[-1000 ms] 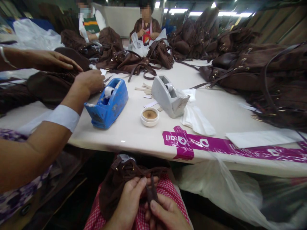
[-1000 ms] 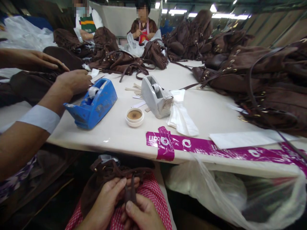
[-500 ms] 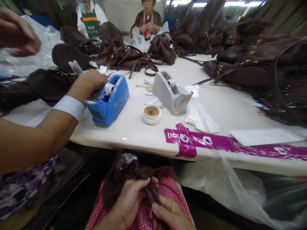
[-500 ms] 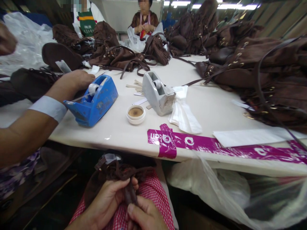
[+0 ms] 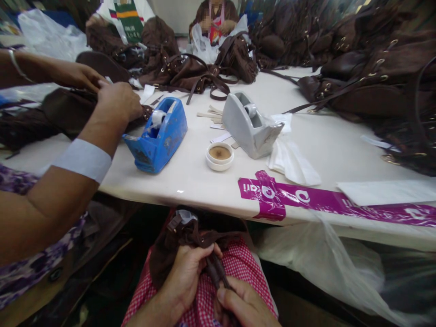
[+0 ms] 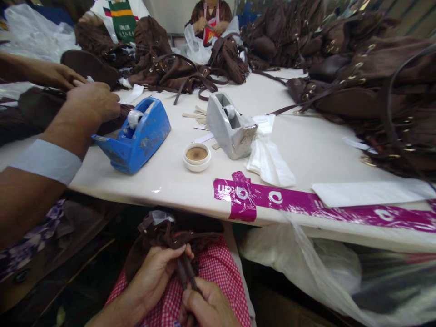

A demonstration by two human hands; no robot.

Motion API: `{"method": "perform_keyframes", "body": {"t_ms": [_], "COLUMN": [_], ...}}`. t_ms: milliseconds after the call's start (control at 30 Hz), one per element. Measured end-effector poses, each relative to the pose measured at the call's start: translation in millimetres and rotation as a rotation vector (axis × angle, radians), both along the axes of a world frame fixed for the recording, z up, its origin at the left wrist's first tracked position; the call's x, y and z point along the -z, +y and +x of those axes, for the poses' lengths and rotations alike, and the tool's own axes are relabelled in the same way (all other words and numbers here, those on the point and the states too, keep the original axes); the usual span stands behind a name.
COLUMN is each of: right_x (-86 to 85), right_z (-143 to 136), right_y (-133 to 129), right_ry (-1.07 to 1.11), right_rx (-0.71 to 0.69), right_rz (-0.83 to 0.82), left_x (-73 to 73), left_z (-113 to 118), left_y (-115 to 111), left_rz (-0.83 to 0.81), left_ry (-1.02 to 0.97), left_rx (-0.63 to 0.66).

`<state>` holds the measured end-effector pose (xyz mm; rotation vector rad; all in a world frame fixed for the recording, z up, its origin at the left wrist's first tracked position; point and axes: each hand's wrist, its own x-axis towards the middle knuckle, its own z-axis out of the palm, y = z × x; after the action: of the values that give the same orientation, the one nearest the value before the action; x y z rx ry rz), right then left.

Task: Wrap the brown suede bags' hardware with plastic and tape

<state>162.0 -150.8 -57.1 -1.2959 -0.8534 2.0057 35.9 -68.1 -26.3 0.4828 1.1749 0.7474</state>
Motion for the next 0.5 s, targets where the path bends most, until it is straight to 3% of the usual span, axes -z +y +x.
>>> {"method": "perform_keyframes", "body": {"t_ms": [233,400,500], "right_x": [-1.6,-9.9,-12.3], "right_z": [-9,-14,-12], "right_y": [6,14,10], "right_ry": [-0.044,-0.140,-0.242], "right_rx": [-0.001,-0.023,-0.057], "right_rz": [-0.004,0.146,0.254], "left_x": [-1.5,2.2,2.4], "left_z": [-8,-20,-24], "left_y": [10,-2,-9], "left_rz": [0.007,-0.072,-0.053], "left_ry": [-0.046,-0.184,-0.185], "left_rx": [0.066,0.274,0.323]}}
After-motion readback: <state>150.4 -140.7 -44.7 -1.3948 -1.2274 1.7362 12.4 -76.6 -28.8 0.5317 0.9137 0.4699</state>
